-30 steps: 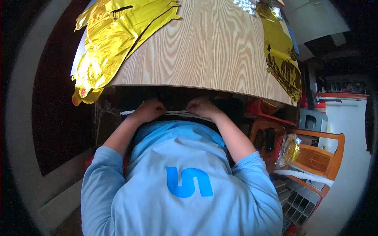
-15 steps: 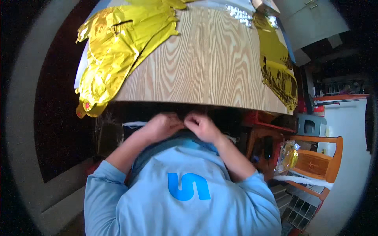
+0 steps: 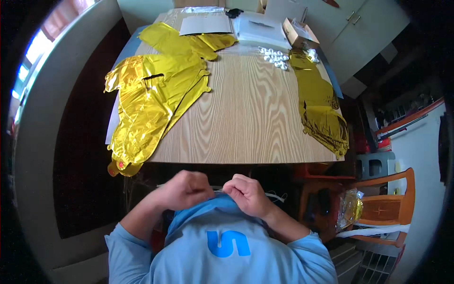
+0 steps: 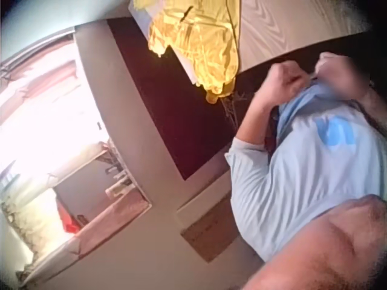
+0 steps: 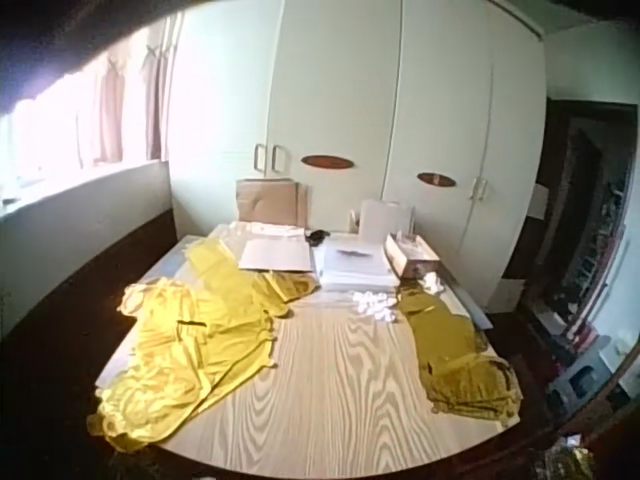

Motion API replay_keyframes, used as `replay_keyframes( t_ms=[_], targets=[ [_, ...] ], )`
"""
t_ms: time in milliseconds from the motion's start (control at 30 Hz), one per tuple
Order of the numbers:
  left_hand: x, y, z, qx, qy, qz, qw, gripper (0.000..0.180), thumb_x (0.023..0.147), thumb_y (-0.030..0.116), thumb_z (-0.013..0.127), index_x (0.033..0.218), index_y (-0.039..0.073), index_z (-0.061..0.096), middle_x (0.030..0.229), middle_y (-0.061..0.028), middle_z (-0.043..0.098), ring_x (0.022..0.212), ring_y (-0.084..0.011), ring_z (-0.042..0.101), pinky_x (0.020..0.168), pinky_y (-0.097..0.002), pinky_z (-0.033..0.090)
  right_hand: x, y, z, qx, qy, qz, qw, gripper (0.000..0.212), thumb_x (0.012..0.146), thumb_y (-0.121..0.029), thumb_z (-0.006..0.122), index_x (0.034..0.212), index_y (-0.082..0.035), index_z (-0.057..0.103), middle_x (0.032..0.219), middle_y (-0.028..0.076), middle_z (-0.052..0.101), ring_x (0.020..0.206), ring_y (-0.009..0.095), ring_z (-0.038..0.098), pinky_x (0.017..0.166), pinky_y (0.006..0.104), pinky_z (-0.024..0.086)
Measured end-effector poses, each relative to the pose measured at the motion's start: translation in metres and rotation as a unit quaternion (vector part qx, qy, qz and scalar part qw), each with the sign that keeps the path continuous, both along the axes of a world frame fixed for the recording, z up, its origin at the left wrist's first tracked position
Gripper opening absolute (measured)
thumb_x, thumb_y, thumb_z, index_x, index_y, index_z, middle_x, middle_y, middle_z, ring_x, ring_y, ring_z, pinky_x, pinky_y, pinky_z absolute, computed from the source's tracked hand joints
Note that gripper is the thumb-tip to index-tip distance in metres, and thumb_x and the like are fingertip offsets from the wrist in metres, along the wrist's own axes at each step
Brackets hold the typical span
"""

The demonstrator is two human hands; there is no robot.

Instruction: Manual assembly of small white components with string attached.

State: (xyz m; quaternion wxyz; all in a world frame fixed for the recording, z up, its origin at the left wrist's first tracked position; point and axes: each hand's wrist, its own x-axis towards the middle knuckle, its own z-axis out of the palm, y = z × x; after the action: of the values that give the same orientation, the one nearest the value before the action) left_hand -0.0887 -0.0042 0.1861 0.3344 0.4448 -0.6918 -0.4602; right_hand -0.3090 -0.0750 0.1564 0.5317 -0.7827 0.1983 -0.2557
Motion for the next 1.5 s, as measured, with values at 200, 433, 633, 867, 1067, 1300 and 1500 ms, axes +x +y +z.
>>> replay_keyframes(
  t_ms=[200,433,633,867,1067,1300,1500],
  targets=[
    [-0.015,0.000,-0.012,0.104,0.373,0.263,0.884,0.013,0.086,0.007,0.063,0.094,-0.001,0.069,0.082,-0.0098,0.063,0.072,-0.0183,0.058,0.068,-0.0288,0.044,0.001,0.019,-0.003,-0.237,-0.031,0.090,0.967,0.012,0.079,-0.009,0.064,0.086,-0.002,0.058,0.070,0.011,0.051,0.062,0.029,0.057,0.056,0.0380,0.048],
    [-0.037,0.012,-0.007,-0.164,0.091,0.008,0.982,0.015,0.082,0.002,0.065,0.095,0.002,0.070,0.086,-0.0099,0.064,0.080,-0.0242,0.061,0.074,-0.0348,0.047,0.000,-0.030,0.062,-0.270,-0.014,-0.017,0.963,0.011,0.081,-0.011,0.063,0.078,-0.006,0.055,0.067,0.010,0.050,0.060,0.029,0.057,0.053,0.0395,0.047],
    [-0.017,0.002,-0.010,-0.302,-0.071,0.183,0.933,0.025,0.075,-0.002,0.067,0.099,0.004,0.069,0.084,-0.0094,0.062,0.074,-0.0229,0.061,0.065,-0.0330,0.048,-0.007,0.004,0.042,-0.151,-0.032,0.170,0.973,0.008,0.084,-0.007,0.060,0.077,-0.005,0.056,0.069,0.013,0.054,0.062,0.030,0.059,0.055,0.0394,0.048],
    [-0.018,0.005,0.012,-0.246,0.045,0.150,0.957,0.024,0.075,0.000,0.066,0.099,0.003,0.067,0.083,-0.0121,0.063,0.071,-0.0239,0.062,0.064,-0.0366,0.051,-0.011,-0.004,0.021,-0.260,0.053,0.186,0.946,0.005,0.080,-0.004,0.061,0.079,-0.003,0.057,0.072,0.012,0.057,0.068,0.030,0.061,0.061,0.0377,0.051],
    [-0.041,0.008,0.000,-0.250,0.042,0.026,0.967,0.020,0.076,-0.001,0.064,0.095,0.003,0.070,0.086,-0.0100,0.064,0.073,-0.0240,0.060,0.065,-0.0349,0.049,-0.003,-0.030,0.046,-0.194,-0.005,0.032,0.980,0.006,0.082,-0.004,0.062,0.080,-0.002,0.057,0.071,0.013,0.055,0.065,0.030,0.058,0.059,0.0369,0.048],
    [-0.036,0.006,-0.006,-0.254,0.006,0.007,0.967,0.025,0.073,0.000,0.068,0.097,0.002,0.069,0.091,-0.0123,0.064,0.080,-0.0257,0.061,0.067,-0.0363,0.050,-0.007,-0.027,0.067,-0.162,-0.019,0.095,0.982,0.009,0.081,-0.004,0.063,0.079,-0.002,0.054,0.072,0.012,0.056,0.068,0.029,0.061,0.060,0.0372,0.048],
    [-0.017,-0.003,-0.010,-0.216,-0.043,0.135,0.966,0.021,0.077,0.002,0.068,0.098,0.002,0.068,0.088,-0.0102,0.061,0.082,-0.0248,0.061,0.073,-0.0366,0.050,-0.006,-0.005,0.056,-0.109,-0.028,0.175,0.978,0.005,0.087,-0.004,0.055,0.083,-0.003,0.058,0.074,0.012,0.055,0.066,0.030,0.059,0.060,0.0364,0.047]
  ],
)
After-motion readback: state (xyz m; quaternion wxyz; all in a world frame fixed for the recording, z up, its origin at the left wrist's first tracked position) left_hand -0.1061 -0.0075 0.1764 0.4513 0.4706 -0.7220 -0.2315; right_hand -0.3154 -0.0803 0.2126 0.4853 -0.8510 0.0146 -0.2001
